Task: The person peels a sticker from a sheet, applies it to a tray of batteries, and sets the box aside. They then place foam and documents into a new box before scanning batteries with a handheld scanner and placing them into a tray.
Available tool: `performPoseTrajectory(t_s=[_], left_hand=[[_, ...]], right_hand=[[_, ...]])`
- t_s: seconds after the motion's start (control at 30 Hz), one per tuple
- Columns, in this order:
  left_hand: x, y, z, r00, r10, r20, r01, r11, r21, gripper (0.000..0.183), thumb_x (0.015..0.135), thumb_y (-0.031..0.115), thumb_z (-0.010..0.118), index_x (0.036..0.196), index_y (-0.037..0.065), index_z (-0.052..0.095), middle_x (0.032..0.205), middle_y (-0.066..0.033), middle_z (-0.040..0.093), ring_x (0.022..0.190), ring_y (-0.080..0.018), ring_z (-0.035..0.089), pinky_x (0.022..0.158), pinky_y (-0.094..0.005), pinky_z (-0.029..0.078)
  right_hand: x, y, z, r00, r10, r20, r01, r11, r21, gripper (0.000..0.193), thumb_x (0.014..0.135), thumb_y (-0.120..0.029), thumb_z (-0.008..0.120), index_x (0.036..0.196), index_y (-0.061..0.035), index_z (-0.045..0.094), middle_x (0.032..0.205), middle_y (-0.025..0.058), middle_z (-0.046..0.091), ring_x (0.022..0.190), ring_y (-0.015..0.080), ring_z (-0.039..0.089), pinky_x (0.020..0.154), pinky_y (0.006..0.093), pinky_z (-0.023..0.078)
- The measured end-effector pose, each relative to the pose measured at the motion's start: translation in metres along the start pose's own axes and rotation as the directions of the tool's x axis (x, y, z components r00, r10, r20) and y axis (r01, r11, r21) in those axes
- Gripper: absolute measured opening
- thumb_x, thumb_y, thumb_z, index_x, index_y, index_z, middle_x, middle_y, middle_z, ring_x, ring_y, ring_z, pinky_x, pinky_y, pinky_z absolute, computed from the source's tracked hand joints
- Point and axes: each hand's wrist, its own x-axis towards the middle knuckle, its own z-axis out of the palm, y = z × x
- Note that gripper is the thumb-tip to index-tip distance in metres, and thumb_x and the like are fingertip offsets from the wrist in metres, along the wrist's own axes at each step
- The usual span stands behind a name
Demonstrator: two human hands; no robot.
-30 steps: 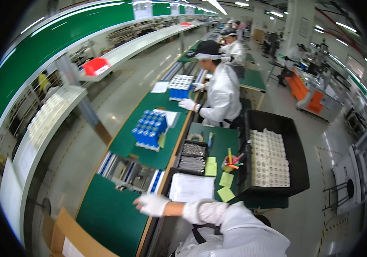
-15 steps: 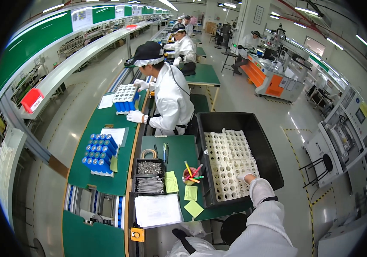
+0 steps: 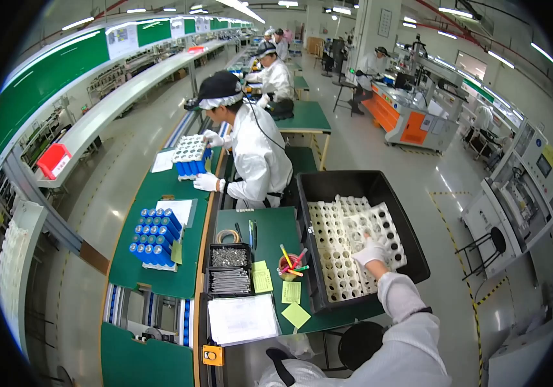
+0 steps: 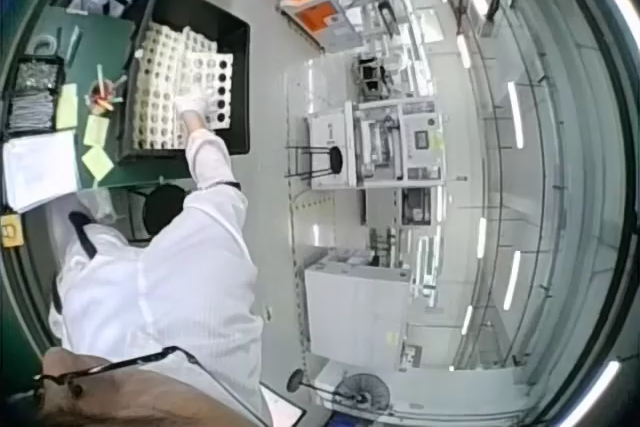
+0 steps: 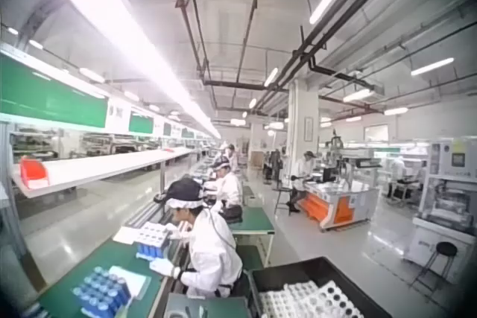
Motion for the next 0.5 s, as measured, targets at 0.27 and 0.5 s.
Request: performPoseTrajectory(t_s=[0.27, 0.5], left_hand=[[-0.033, 0.118, 0.109, 0.616, 0.514, 0.597, 0.303, 0.544, -0.782, 0.024, 0.092, 0.014, 0.061, 0.112, 0.000, 0.063, 0.125, -0.0138, 0.058, 0.115, -0.0300, 0.056, 0.096, -0.0432, 0.046], [-0.010, 0.110, 0.086, 0.639, 0.370, 0.675, 0.622, 0.269, -0.736, 0.036, 0.093, 0.020, 0.064, 0.121, 0.001, 0.051, 0.117, -0.0091, 0.058, 0.101, -0.0190, 0.059, 0.088, -0.0357, 0.051]], right_hand=[[-0.205, -0.171, -0.108, 0.195, -0.869, -0.456, 0.980, 0.194, 0.050, 0.064, 0.054, -0.034, 0.076, 0.117, -0.0296, 0.066, 0.116, 0.0215, 0.047, 0.111, 0.0432, 0.041, 0.090, 0.0565, 0.032], [-0.395, -0.236, -0.094, -0.585, -0.687, -0.432, 0.734, -0.674, 0.078, 0.067, 0.059, -0.031, 0.074, 0.125, -0.0322, 0.061, 0.119, 0.0133, 0.050, 0.112, 0.0322, 0.048, 0.095, 0.0595, 0.031]])
